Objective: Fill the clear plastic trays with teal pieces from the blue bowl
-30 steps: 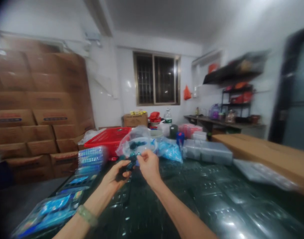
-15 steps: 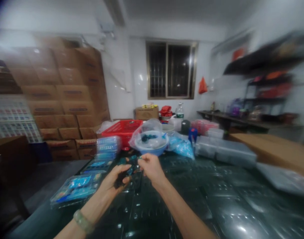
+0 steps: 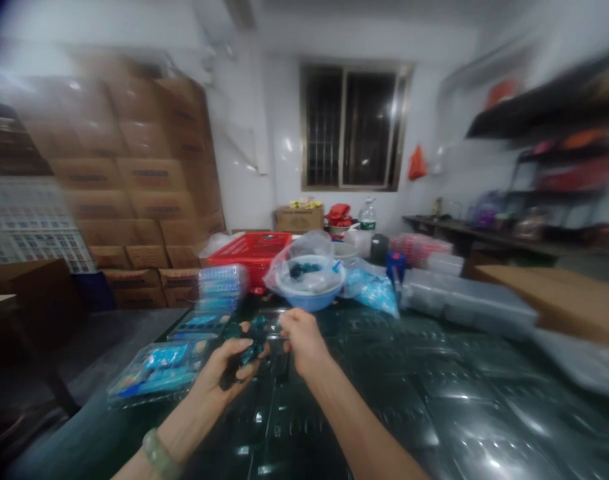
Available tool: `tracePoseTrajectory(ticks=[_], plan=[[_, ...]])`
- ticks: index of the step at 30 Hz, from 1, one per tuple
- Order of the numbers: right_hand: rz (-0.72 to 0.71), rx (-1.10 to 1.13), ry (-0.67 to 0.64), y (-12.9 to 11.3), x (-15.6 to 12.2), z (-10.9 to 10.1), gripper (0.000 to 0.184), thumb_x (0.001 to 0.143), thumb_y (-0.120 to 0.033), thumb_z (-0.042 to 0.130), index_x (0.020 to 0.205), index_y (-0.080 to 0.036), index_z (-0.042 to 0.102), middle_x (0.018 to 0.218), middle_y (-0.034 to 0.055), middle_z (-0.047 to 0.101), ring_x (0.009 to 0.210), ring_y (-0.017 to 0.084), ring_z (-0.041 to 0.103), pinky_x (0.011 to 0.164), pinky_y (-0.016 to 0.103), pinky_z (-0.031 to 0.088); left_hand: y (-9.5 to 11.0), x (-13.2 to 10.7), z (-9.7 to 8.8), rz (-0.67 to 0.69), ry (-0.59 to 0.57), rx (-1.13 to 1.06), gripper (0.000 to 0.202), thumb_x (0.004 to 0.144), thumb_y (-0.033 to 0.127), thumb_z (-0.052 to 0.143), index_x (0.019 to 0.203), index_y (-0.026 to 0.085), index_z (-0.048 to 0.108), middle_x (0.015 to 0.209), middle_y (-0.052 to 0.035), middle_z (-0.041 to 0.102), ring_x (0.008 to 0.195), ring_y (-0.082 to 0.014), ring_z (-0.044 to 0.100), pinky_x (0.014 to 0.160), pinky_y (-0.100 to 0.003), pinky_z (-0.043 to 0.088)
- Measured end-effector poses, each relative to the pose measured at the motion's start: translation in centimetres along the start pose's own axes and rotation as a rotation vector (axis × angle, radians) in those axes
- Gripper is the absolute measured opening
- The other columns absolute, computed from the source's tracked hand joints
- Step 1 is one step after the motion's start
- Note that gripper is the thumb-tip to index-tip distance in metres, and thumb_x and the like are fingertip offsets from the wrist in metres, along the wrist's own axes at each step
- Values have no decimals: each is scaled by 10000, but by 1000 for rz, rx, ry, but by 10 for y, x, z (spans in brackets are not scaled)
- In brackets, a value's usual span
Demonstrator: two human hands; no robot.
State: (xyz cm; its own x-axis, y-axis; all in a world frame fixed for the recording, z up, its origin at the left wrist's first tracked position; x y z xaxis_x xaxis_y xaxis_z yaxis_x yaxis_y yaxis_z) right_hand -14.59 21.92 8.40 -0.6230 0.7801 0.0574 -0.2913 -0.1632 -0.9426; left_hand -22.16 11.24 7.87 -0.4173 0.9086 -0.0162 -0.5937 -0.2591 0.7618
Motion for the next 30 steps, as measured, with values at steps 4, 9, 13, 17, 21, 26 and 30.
tracePoseTrajectory(ticks=[4, 9, 13, 17, 21, 26, 30], plan=[[69, 104, 26, 6, 6, -24, 269, 581, -352, 641, 664, -168, 463, 565, -42, 458, 468, 67, 437, 374, 157, 268, 11, -15, -3, -8, -44, -98, 176, 643, 101, 547, 802, 173, 524, 707, -57, 592, 359, -40, 406, 302, -150, 261], [140, 168, -157, 9, -10, -11, 299, 567, -357, 682, 673, -154, 490, 665, 9, 533, 556, 100, 495, 421, 185, 321, 7, -28, -20, -54, 13, -96, 222, 632, 70, 559, 817, 187, 521, 733, -72, 603, 382, -51, 445, 301, -131, 231], [138, 162, -267, 7, -29, 16, 268, 585, -335, 689, 677, -144, 526, 647, 1, 517, 575, 97, 486, 434, 182, 322, -5, -36, -32, -106, 34, -56, 198, 671, 132, 542, 859, 171, 493, 623, -68, 583, 309, -21, 352, 293, -124, 192], [116, 112, -258, 7, -39, 19, 221, 614, -291, 678, 648, -142, 518, 531, -44, 426, 485, 61, 404, 392, 163, 252, -5, -48, -50, -78, 70, -42, 210, 686, 136, 547, 868, 196, 464, 618, -62, 583, 314, -21, 345, 309, -126, 195], [136, 81, -207, 13, -43, 7, 231, 615, -286, 668, 626, -146, 485, 521, -49, 416, 478, 63, 416, 382, 161, 227, -1, -61, -70, -50, 154, -48, 238, 669, 132, 577, 883, 186, 488, 643, -60, 584, 320, -16, 345, 313, -139, 227], [170, 88, -160, 13, -51, -4, 233, 613, -281, 655, 620, -153, 461, 508, -55, 405, 475, 70, 442, 377, 165, 224, -2, -72, -75, -51, 134, -108, 228, 659, 120, 582, 861, 189, 501, 679, -61, 581, 315, -11, 330, 305, -148, 239], [189, 110, -129, 11, -56, -9, 237, 596, -255, 654, 610, -159, 438, 484, -59, 406, 452, 71, 436, 361, 165, 196, 2, -79, -82, -18, 174, -136, 261, 644, 82, 581, 861, 203, 499, 694, -53, 577, 323, -15, 323, 311, -150, 245]])
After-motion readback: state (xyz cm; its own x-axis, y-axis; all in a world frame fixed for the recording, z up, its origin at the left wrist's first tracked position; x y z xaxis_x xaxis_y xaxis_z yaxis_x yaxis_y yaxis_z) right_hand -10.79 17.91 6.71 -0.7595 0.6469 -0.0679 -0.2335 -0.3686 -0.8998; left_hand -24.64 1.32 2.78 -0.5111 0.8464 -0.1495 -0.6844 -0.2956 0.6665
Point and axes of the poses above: each hand's wrist, its own x-axis towards the middle knuckle, its own z-axis out of the palm, y = z × x, the point moved 8 cm from there along x, towards the middle knuckle
